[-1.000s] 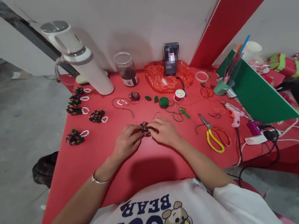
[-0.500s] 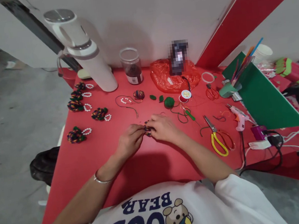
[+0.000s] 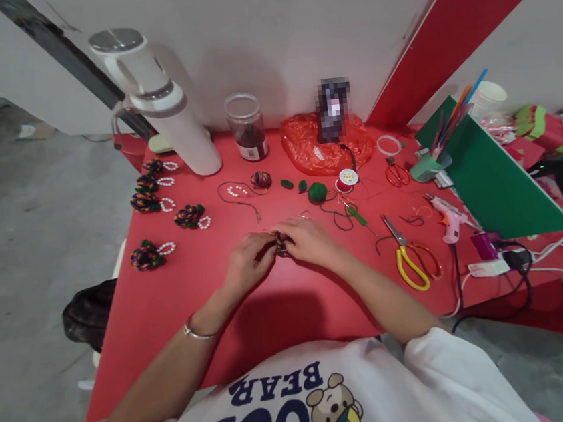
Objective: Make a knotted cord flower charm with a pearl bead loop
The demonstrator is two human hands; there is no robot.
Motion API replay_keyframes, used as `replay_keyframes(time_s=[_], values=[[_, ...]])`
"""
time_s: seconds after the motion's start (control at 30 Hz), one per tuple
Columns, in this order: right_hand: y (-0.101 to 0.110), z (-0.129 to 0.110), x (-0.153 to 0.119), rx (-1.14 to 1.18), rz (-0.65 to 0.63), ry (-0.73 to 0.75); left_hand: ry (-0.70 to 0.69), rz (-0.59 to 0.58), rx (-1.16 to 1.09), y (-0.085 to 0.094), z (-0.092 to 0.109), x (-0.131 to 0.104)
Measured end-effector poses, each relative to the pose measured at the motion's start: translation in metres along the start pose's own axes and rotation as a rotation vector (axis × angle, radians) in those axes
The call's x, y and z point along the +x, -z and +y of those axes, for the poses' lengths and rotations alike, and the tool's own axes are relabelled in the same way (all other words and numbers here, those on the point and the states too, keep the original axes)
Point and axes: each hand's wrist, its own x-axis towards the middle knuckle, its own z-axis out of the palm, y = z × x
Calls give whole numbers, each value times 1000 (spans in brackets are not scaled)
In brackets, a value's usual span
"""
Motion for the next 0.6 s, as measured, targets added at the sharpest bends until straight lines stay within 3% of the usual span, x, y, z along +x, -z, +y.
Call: replay_keyframes(time_s=[0.13,0.33,0.6], values=[[-3,3,-3,44,14,33,71,22,29,-6,-2,-1],[-7,-2,-4,-47,69,-84,124,29,54,-10,3,1],[-2,-3,0,-46,22,-3,167,54,59,-13,1,2]])
